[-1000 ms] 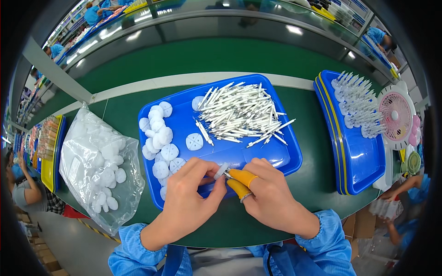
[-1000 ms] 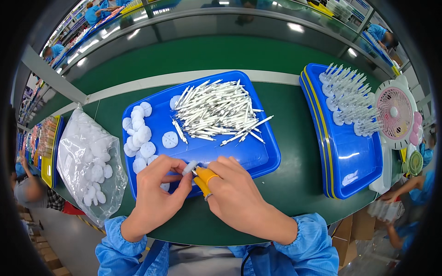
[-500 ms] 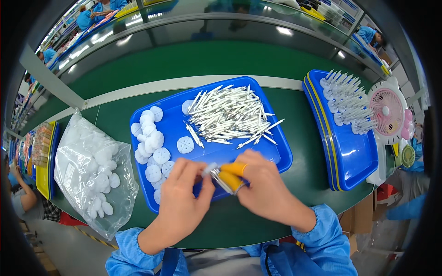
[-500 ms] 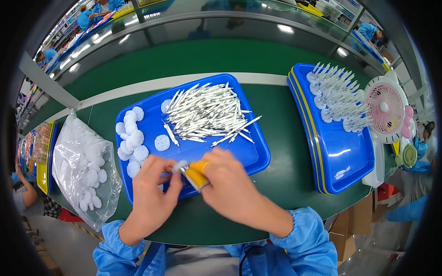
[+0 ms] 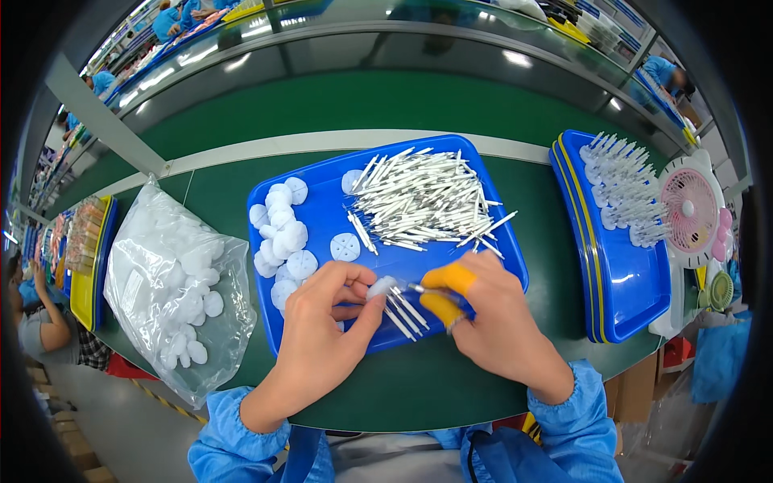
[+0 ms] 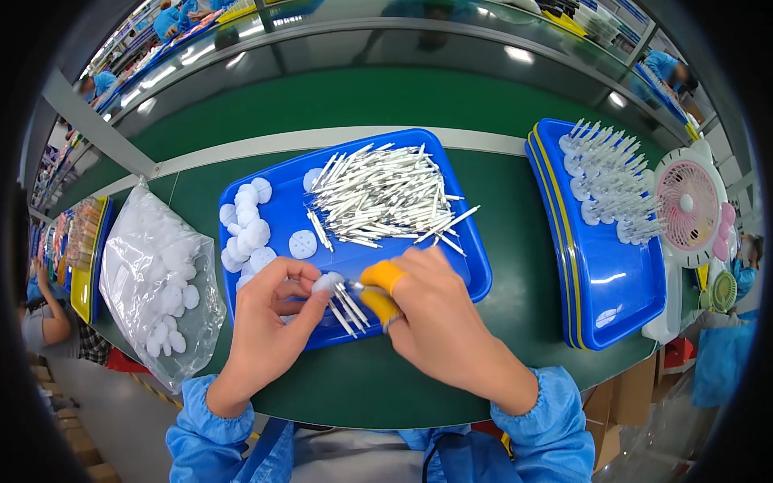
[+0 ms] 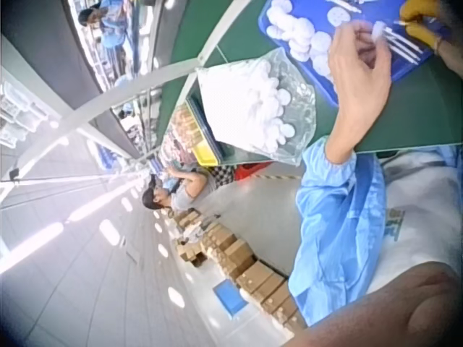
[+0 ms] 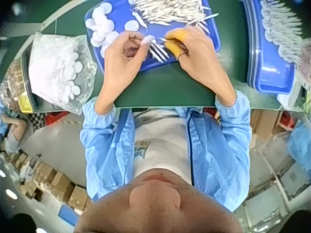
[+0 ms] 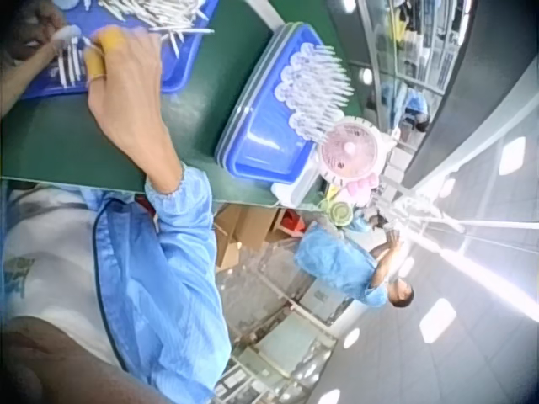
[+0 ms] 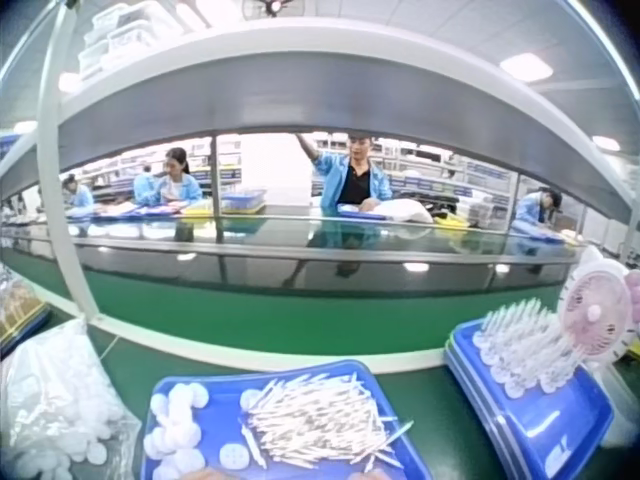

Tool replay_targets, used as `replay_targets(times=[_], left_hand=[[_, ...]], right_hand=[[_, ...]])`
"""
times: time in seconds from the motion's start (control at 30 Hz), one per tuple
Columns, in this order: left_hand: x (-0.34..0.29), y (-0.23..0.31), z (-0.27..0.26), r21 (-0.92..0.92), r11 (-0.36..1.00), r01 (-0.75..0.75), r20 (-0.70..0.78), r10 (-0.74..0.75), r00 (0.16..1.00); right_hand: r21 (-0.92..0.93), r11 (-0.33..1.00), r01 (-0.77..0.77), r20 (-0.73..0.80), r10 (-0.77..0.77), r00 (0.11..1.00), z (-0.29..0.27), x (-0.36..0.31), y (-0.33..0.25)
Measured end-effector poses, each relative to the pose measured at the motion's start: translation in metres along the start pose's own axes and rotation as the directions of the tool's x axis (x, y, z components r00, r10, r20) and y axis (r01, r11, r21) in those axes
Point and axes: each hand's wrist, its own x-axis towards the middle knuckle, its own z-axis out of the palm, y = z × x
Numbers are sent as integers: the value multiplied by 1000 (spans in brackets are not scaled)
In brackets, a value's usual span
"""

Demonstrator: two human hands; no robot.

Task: The person inserts white plastic sticks into the holes of white circular discs at a factory assembly station. They pick up a disc and a stick, align them, and press the stick into the disc, then place the assembled unit into a blue tray. The process is repeated continuously with components from a central tray.

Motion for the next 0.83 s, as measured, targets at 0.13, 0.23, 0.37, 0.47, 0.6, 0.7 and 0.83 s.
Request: replay_targets(times=[0.13,0.23,0.37,0.47,0.6,0.7,0.83], left_hand=[[-2,-2,3,-26,1000,-11,31,12,999],[-1,-4,6,8,994,-105,8,105,994],[-1,-3,8,48,986,-159,-18,160,987],[-1,-2,9,62,984,-165,-35,168,985],[-4,-1,11,52,990,-133,-43,135,990],[-4,-3,12,85,980,-181,-43,186,982],[-4,-5,11,166,957,-238,-38,248,968]], right_hand=[[186,981,-51,54,42,998,3,-5,-11],[152,988,4,41,-10,999,6,-9,-3],[118,993,28,29,-32,999,8,-9,2],[90,996,13,38,-17,999,7,-7,5],[57,998,5,46,-7,999,9,-5,0],[66,998,16,0,-16,1000,17,-6,-7],[61,998,10,19,-11,1000,21,-9,-10]])
